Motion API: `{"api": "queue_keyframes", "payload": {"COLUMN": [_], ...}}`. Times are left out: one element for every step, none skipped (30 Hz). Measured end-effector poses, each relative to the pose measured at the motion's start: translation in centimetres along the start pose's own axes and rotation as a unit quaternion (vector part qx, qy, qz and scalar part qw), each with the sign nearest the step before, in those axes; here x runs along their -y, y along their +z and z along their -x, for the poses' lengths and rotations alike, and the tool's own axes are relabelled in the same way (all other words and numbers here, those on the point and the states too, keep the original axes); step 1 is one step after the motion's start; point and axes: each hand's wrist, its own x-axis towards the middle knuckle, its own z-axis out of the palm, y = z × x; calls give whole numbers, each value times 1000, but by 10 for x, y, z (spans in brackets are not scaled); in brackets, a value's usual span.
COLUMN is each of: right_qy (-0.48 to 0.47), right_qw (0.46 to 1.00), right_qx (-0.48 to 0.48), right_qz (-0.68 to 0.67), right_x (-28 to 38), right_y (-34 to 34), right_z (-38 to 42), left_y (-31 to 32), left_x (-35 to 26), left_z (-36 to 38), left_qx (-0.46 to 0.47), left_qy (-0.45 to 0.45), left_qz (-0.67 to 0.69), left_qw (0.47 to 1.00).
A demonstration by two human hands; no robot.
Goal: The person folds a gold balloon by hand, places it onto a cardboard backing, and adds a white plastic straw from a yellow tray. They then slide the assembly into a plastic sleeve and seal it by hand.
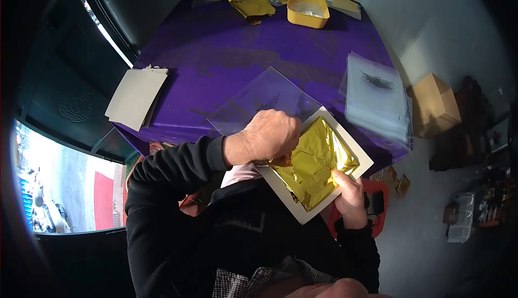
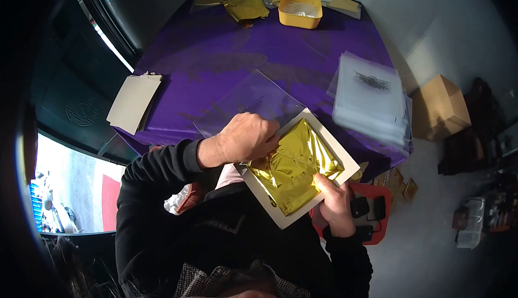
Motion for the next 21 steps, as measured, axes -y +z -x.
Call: {"api": "queue_keyframes", "payload": {"right_qy": [0, -33, -65, -65, -74, -83, -81, -81, -135, -189, -188, -178, -168, -168, -162, -156, -157, -169, -180, -181, -201], "right_qw": [1000, 998, 990, 990, 992, 993, 989, 989, 972, 947, 948, 952, 956, 956, 964, 971, 971, 967, 962, 962, 956], "right_qx": [-1, 11, 23, 22, 3, -16, 7, 7, 21, 34, 34, 41, 49, 49, 25, 1, 1, 23, 46, 47, 44], "right_qz": [0, 60, 120, 120, 103, 87, 127, 126, 192, 256, 256, 246, 236, 236, 210, 183, 183, 190, 198, 199, 210], "right_x": [-3, -10, -16, -22, -28, -33, -32, -35, -40, -44, -46, -48, -47, -47, -43, -41, -40, -38, -37, -38, -40], "right_y": [-3, -9, -14, -14, -13, -12, -18, -19, -21, -23, -25, -26, -26, -23, -13, -8, -10, -14, -16, -16, -14], "right_z": [0, -1, -3, -4, -4, -4, -4, -4, -5, -5, -5, -4, -4, -4, -2, -1, -1, 1, 1, 1, 0], "left_y": [0, 0, 1, 2, 3, 4, 5, 6, 9, 11, 13, 15, 16, 15, 13, 12, 13, 13, 13, 14, 16], "left_x": [-1, -2, -4, -5, -6, -8, -9, -9, -9, -9, -9, -9, -10, -9, -8, -8, -8, -9, -10, -12, -13], "left_z": [0, 1, 3, 4, 4, 4, 5, 6, 7, 8, 9, 9, 10, 11, 13, 14, 15, 17, 18, 19, 18], "left_qx": [-4, -4, -13, -23, -23, -1, 21, 22, 2, -19, -18, -39, -61, -61, -86, -111, -112, -127, -141, -142, -146], "left_qy": [12, 13, 32, 51, 52, 53, 53, 53, 76, 99, 99, 105, 110, 111, 109, 108, 109, 106, 103, 102, 127], "left_qz": [-16, -16, -34, -51, -51, -51, -50, -50, -38, -26, -26, -38, -51, -51, -60, -70, -72, -65, -58, -58, -54], "left_qw": [1000, 1000, 999, 997, 997, 997, 997, 997, 996, 995, 995, 993, 991, 991, 988, 985, 985, 984, 983, 983, 980]}}
